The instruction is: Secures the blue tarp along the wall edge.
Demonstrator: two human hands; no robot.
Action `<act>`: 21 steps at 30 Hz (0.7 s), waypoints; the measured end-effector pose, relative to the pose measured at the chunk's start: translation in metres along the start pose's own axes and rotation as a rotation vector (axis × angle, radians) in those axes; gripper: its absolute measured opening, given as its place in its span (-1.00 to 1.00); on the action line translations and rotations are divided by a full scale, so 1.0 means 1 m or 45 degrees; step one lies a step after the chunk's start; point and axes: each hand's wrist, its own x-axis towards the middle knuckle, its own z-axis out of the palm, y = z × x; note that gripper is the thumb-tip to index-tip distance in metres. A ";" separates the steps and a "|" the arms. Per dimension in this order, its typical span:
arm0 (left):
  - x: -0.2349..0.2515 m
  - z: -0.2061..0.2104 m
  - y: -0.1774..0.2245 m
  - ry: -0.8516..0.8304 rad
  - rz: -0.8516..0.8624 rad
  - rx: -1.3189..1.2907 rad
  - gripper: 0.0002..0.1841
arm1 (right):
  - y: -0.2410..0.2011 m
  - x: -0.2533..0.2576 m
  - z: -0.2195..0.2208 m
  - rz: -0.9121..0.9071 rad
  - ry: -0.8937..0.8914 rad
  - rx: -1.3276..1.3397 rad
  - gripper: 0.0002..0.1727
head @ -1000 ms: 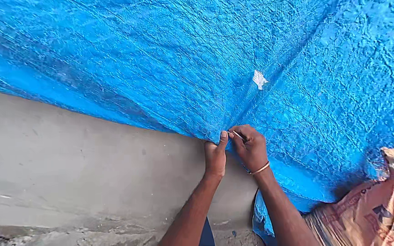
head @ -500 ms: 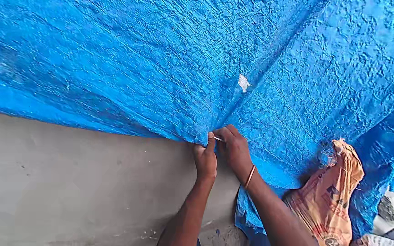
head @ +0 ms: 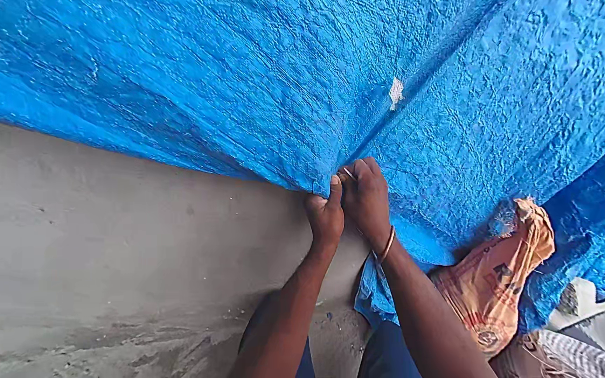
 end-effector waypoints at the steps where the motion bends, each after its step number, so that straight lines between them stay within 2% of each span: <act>1: 0.001 0.000 -0.001 0.000 0.026 0.012 -0.87 | -0.001 0.004 0.002 -0.002 0.019 -0.020 -0.91; 4: 0.005 -0.004 -0.005 -0.018 0.063 0.056 -0.89 | -0.001 0.003 0.013 0.000 0.082 -0.038 -0.87; 10: 0.006 -0.007 -0.005 -0.015 0.077 0.058 -0.86 | 0.000 0.004 0.005 -0.047 -0.041 0.017 -0.88; 12: 0.007 -0.005 -0.006 -0.018 0.079 0.053 -0.80 | -0.002 0.011 0.008 -0.037 -0.011 0.013 -0.88; 16: 0.013 -0.010 -0.008 -0.042 0.073 0.041 -0.85 | -0.003 0.000 0.013 -0.015 0.021 -0.010 -0.84; 19: 0.009 -0.011 -0.010 -0.056 0.016 0.051 -0.77 | -0.001 0.004 0.008 0.017 -0.053 -0.025 -0.85; 21: 0.013 -0.009 -0.009 -0.047 0.026 0.031 -0.78 | -0.002 0.009 0.008 0.028 -0.011 0.006 -0.85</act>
